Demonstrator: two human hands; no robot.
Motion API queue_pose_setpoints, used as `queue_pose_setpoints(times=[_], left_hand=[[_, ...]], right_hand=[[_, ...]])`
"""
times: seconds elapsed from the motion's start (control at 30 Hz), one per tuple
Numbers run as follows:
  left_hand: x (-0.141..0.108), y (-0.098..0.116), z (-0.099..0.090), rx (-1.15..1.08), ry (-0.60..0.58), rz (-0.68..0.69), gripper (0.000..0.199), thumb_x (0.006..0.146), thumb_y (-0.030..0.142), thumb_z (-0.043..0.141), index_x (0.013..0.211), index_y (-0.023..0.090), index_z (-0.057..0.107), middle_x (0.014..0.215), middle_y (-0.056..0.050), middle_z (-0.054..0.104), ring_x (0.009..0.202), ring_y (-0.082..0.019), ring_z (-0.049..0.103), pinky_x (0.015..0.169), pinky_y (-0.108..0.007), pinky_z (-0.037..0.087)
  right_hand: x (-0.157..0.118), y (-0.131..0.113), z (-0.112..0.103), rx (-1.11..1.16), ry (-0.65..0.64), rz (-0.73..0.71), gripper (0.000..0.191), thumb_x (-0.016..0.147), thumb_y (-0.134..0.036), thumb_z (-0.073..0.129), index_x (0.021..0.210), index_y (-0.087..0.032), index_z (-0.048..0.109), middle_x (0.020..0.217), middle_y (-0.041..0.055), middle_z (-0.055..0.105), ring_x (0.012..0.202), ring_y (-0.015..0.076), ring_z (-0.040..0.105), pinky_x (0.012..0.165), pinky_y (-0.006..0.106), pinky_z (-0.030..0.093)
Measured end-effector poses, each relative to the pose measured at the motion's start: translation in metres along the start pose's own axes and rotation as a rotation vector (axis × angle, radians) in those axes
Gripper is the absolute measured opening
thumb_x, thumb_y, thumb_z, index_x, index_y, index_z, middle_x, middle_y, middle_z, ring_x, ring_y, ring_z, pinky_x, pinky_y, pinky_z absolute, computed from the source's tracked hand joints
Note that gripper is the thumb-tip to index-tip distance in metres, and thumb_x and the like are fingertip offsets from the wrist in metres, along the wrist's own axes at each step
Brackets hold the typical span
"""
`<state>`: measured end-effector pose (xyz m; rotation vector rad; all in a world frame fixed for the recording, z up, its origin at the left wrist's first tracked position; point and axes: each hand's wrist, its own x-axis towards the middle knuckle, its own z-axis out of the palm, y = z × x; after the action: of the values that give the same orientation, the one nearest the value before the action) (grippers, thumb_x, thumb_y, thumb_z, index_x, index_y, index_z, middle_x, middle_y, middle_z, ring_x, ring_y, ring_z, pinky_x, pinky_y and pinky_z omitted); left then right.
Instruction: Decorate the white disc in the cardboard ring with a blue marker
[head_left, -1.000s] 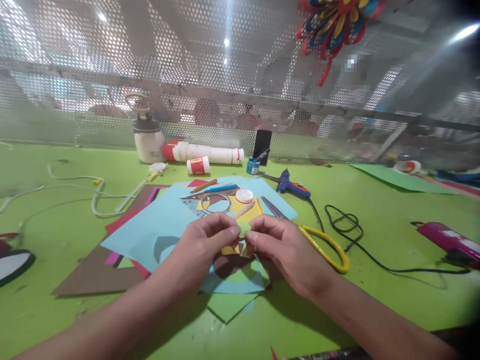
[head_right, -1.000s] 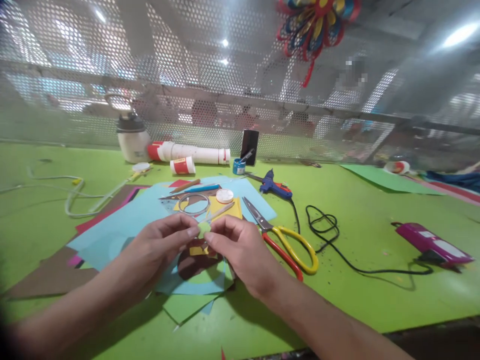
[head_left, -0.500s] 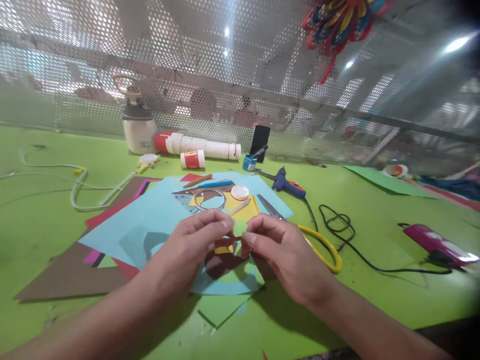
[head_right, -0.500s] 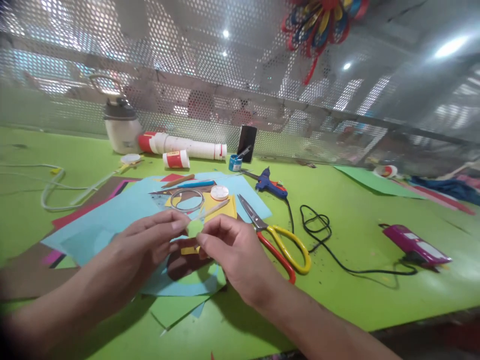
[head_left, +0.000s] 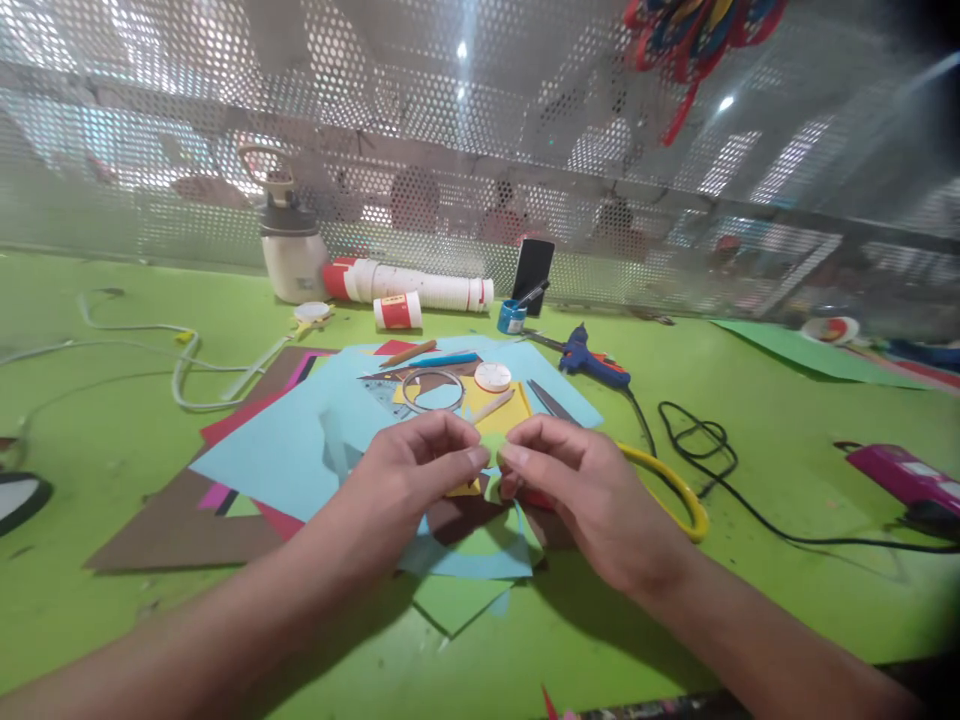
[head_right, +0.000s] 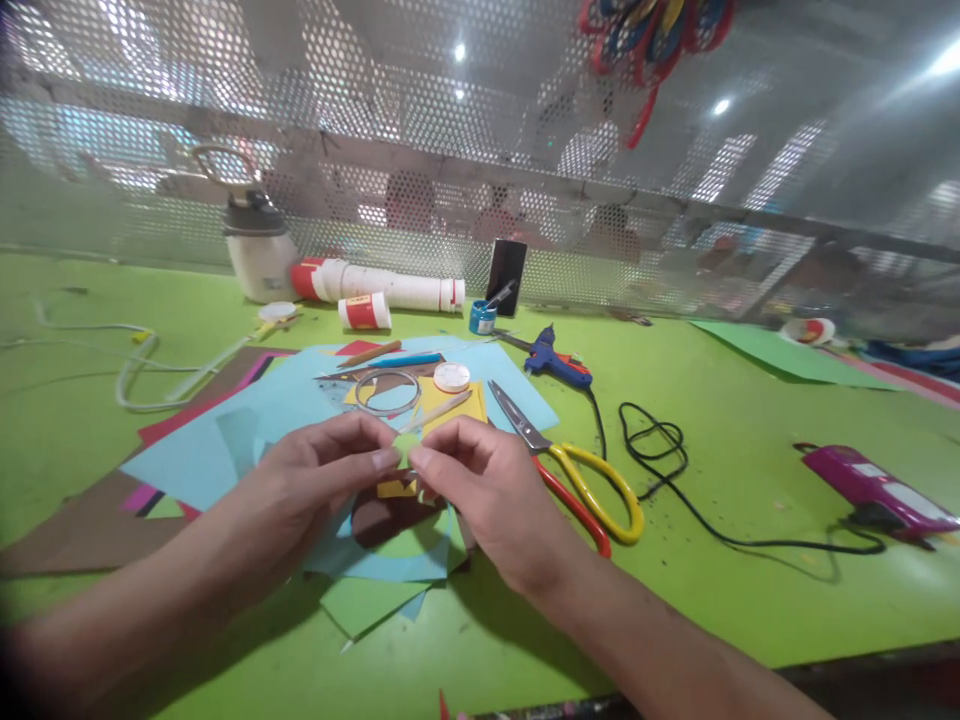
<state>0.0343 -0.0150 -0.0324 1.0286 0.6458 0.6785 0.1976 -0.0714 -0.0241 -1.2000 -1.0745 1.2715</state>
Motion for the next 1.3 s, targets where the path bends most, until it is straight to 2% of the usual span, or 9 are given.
queue_pose_setpoints(times=[0.13, 0.27, 0.33, 0.4, 0.57, 0.77, 1.07, 1.17, 1.3], left_hand=[[-0.003, 0.003, 0.002, 0.010, -0.010, -0.001, 0.016, 0.080, 0.029, 0.071, 0.079, 0.018, 0.060, 0.070, 0.001, 0.059, 0.062, -0.013, 0.055, 0.061, -0.027, 0.046], [0.000, 0.017, -0.004, 0.155, 0.139, 0.176, 0.008, 0.080, 0.026, 0.062, 0.082, 0.018, 0.064, 0.089, -0.004, 0.066, 0.090, -0.022, 0.063, 0.082, -0.033, 0.049], [0.004, 0.025, -0.011, 0.413, 0.257, 0.347, 0.010, 0.079, 0.027, 0.060, 0.085, 0.020, 0.064, 0.093, -0.005, 0.067, 0.094, -0.023, 0.063, 0.080, -0.033, 0.048], [0.009, 0.032, -0.017, 0.885, 0.297, 0.344, 0.017, 0.080, 0.026, 0.051, 0.090, 0.019, 0.063, 0.095, -0.006, 0.067, 0.085, -0.021, 0.061, 0.072, -0.031, 0.045], [0.008, 0.030, -0.022, 1.271, 0.095, 0.220, 0.008, 0.063, 0.027, 0.071, 0.063, 0.021, 0.066, 0.065, -0.003, 0.065, 0.063, -0.020, 0.054, 0.064, -0.030, 0.035], [0.002, 0.029, -0.026, 1.546, -0.066, 0.180, 0.009, 0.069, 0.030, 0.068, 0.065, 0.022, 0.067, 0.069, -0.005, 0.067, 0.065, -0.022, 0.054, 0.062, -0.029, 0.031], [-0.001, 0.038, -0.013, 1.756, -0.087, 0.121, 0.023, 0.081, 0.019, 0.055, 0.058, 0.021, 0.057, 0.048, 0.001, 0.048, 0.042, -0.013, 0.034, 0.052, -0.028, 0.025], [-0.003, 0.035, -0.012, 1.787, -0.120, 0.112, 0.017, 0.080, 0.021, 0.059, 0.064, 0.021, 0.062, 0.051, 0.000, 0.053, 0.042, -0.014, 0.041, 0.052, -0.028, 0.028], [-0.003, 0.021, -0.013, 1.859, -0.125, 0.224, 0.015, 0.083, 0.019, 0.056, 0.072, 0.018, 0.066, 0.073, -0.008, 0.061, 0.063, -0.021, 0.054, 0.060, -0.030, 0.036]], right_hand=[[0.000, 0.000, -0.002, -0.022, 0.009, 0.011, 0.021, 0.081, -0.036, 0.075, 0.078, -0.020, 0.062, 0.065, -0.0039, 0.059, 0.053, 0.0064, 0.049, 0.046, 0.020, 0.035], [0.001, 0.002, -0.003, -0.013, 0.042, 0.007, 0.022, 0.079, -0.037, 0.076, 0.079, -0.020, 0.061, 0.067, -0.0017, 0.062, 0.058, 0.0111, 0.057, 0.052, 0.024, 0.044], [0.002, 0.003, -0.003, -0.063, 0.049, 0.003, 0.024, 0.079, -0.039, 0.075, 0.079, -0.020, 0.060, 0.065, -0.0019, 0.061, 0.055, 0.0111, 0.056, 0.047, 0.024, 0.040], [0.004, 0.004, -0.001, -0.136, 0.036, 0.003, 0.025, 0.077, -0.040, 0.075, 0.076, -0.019, 0.060, 0.065, -0.0016, 0.061, 0.054, 0.0103, 0.054, 0.046, 0.023, 0.037], [0.008, 0.005, -0.002, -0.227, -0.003, -0.009, 0.025, 0.072, -0.037, 0.077, 0.071, -0.017, 0.062, 0.064, -0.0011, 0.063, 0.062, 0.0112, 0.057, 0.059, 0.026, 0.043], [0.012, 0.008, -0.007, -0.299, -0.062, 0.027, 0.016, 0.075, -0.028, 0.072, 0.070, -0.016, 0.064, 0.060, 0.0008, 0.066, 0.059, 0.0110, 0.058, 0.061, 0.026, 0.044], [0.014, -0.011, -0.009, -0.342, -0.042, 0.028, 0.010, 0.076, -0.022, 0.070, 0.071, -0.016, 0.065, 0.060, 0.0022, 0.068, 0.056, 0.0108, 0.059, 0.057, 0.024, 0.046], [0.017, -0.016, -0.018, -0.339, -0.031, 0.013, 0.014, 0.074, -0.024, 0.074, 0.071, -0.016, 0.064, 0.058, 0.0007, 0.066, 0.056, 0.0104, 0.059, 0.058, 0.024, 0.048], [0.014, -0.006, -0.030, -0.309, -0.035, 0.059, 0.021, 0.073, -0.031, 0.077, 0.074, -0.016, 0.063, 0.060, 0.0015, 0.067, 0.057, 0.0108, 0.060, 0.055, 0.023, 0.047]])
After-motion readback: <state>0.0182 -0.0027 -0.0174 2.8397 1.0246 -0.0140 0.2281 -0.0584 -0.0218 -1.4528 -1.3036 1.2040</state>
